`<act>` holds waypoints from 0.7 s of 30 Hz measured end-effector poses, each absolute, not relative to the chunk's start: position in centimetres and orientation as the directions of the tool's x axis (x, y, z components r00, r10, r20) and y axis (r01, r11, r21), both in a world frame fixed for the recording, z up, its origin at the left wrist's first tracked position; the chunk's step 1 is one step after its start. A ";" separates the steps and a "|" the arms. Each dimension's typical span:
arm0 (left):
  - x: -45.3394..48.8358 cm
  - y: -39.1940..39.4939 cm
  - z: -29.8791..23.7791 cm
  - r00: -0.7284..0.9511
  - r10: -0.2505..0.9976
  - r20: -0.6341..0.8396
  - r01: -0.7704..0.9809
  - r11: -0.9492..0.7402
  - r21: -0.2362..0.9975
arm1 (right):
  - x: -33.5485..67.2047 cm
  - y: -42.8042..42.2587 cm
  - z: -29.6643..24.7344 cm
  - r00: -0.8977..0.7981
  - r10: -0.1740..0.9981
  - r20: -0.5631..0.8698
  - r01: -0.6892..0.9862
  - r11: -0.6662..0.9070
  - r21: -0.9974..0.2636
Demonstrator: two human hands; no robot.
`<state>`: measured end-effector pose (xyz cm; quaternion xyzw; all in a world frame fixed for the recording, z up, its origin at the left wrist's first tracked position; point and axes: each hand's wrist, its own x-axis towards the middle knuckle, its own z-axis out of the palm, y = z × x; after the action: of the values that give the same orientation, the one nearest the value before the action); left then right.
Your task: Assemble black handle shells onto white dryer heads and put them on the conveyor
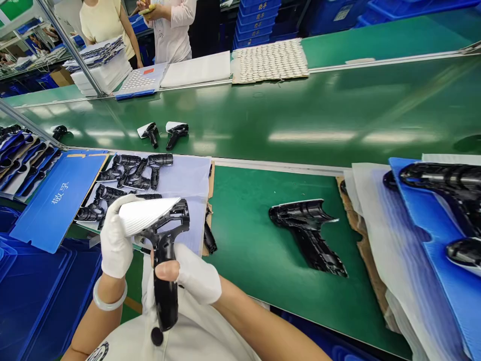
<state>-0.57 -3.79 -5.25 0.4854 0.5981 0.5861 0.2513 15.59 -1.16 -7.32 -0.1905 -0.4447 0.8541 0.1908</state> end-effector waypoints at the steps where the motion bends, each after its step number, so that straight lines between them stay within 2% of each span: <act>1: -0.6 -3.8 -5.3 -0.407 0.878 0.252 0.254 -0.156 0.954 | 15.6 -1.2 -7.4 -0.856 0.494 -0.154 -0.163 -0.540 -0.825; 5: -0.7 -3.8 -5.6 -0.343 0.888 0.308 0.228 -0.239 0.944 | 15.6 -0.9 -7.4 -0.865 0.483 -0.134 -0.148 -0.502 -0.852; 7: -0.7 -3.9 -5.5 -0.306 0.892 0.333 0.257 -0.259 0.931 | 15.6 -0.5 -7.1 -0.867 0.459 -0.196 -0.035 -0.448 -0.893; 10: -0.5 -4.0 -5.2 -0.285 0.894 0.346 0.258 -0.277 0.926 | 15.7 -0.1 -6.5 -0.820 0.457 -0.344 0.222 -0.299 -0.928; 12: -0.3 -4.0 -5.0 -0.279 0.887 0.369 0.253 -0.302 0.919 | 15.8 0.1 -6.6 -0.797 0.488 -0.356 0.301 -0.190 -0.935; 16: 0.0 -3.8 -4.8 -0.270 0.877 0.397 0.249 -0.335 0.909 | 15.6 0.2 -8.2 -0.820 0.510 -0.259 0.263 -0.065 -0.963; 21: 0.0 -3.9 -4.7 -0.274 0.882 0.384 0.263 -0.315 0.912 | 14.2 0.7 -11.1 -0.818 0.571 -0.068 0.022 -0.087 -0.996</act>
<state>0.00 -3.88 -4.72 0.5445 0.5254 0.6008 0.2577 14.20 0.74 -11.13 -0.2292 -0.6467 0.7006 0.1959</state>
